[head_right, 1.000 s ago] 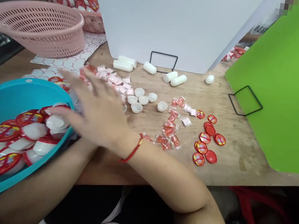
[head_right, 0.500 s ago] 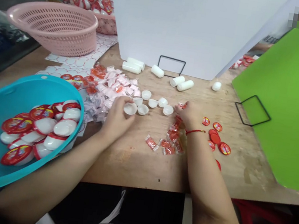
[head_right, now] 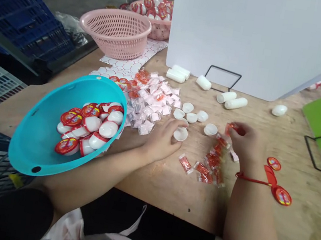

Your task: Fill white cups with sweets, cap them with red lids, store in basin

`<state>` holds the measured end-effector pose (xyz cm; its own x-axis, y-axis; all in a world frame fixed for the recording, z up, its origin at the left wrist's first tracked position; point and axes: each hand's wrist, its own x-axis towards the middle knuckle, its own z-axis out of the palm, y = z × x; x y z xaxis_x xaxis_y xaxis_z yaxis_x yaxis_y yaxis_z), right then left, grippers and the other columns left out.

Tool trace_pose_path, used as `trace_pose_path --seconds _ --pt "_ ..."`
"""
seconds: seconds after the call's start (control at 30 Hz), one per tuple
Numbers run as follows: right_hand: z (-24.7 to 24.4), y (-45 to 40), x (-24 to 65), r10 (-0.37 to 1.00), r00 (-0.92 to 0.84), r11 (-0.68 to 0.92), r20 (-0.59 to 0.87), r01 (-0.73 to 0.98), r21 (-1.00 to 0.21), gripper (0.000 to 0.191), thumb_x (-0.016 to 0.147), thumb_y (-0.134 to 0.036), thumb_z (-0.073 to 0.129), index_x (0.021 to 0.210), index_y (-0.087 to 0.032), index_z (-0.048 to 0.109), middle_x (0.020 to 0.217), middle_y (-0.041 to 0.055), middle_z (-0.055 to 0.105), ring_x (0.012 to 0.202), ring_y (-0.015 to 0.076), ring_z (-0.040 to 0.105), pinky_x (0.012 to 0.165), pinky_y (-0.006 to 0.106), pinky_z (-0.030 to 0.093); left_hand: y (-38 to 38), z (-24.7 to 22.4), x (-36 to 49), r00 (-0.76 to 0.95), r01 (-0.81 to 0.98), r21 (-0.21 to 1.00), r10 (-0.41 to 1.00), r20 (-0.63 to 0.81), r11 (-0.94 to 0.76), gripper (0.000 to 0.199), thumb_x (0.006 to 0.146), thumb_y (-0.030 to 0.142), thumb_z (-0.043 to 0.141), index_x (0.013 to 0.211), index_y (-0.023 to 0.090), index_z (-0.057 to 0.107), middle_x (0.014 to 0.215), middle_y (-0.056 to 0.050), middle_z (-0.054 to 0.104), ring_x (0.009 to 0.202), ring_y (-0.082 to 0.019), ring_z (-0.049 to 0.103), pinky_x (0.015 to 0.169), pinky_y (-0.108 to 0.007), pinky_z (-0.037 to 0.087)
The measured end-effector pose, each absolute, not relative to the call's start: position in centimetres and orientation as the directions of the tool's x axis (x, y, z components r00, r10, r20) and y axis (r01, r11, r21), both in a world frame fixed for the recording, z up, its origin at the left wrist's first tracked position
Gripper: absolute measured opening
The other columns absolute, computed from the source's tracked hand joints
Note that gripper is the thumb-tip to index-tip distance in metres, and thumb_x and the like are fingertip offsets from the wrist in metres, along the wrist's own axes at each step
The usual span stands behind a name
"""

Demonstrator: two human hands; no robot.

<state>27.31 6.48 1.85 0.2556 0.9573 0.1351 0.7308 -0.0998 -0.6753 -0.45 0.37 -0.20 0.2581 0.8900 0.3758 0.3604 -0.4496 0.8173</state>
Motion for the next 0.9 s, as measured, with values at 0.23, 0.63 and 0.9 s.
trace_pose_path --seconds 0.23,0.63,0.9 --pt "2.8 4.5 21.9 0.986 0.06 0.149 0.155 0.093 -0.984 0.02 0.074 -0.031 0.086 0.092 -0.028 0.078 0.098 0.0037 0.078 0.088 0.0251 0.074 0.089 0.049 0.063 1.0 -1.1 -0.1 0.231 0.295 0.881 0.922 0.31 -0.37 0.055 0.073 0.001 0.059 0.124 0.022 0.055 0.13 -0.009 0.066 0.123 -0.025 0.06 0.107 -0.044 0.047" --pt "1.2 2.9 19.7 0.982 -0.092 0.155 0.164 -0.103 -0.983 0.025 0.078 -0.037 0.086 0.099 -0.029 0.075 0.101 0.0016 0.078 0.09 0.021 0.075 0.083 0.04 0.065 1.5 -1.9 0.7 0.243 0.069 0.975 0.952 0.188 -0.21 0.044 0.079 0.005 0.063 0.12 0.021 0.06 0.13 -0.009 0.066 0.121 -0.024 0.062 0.104 -0.042 0.05" --pt "0.4 2.3 18.2 0.952 -0.004 0.305 0.306 0.071 -0.95 0.024 0.085 -0.036 0.079 0.107 -0.028 0.072 0.109 0.0034 0.077 0.099 0.0217 0.074 0.091 0.042 0.064 1.3 -1.1 0.9 0.326 -0.254 0.967 0.944 0.056 0.031 0.056 0.068 0.02 0.085 0.118 0.021 0.06 0.128 -0.008 0.065 0.107 -0.021 0.066 0.093 -0.033 0.054"
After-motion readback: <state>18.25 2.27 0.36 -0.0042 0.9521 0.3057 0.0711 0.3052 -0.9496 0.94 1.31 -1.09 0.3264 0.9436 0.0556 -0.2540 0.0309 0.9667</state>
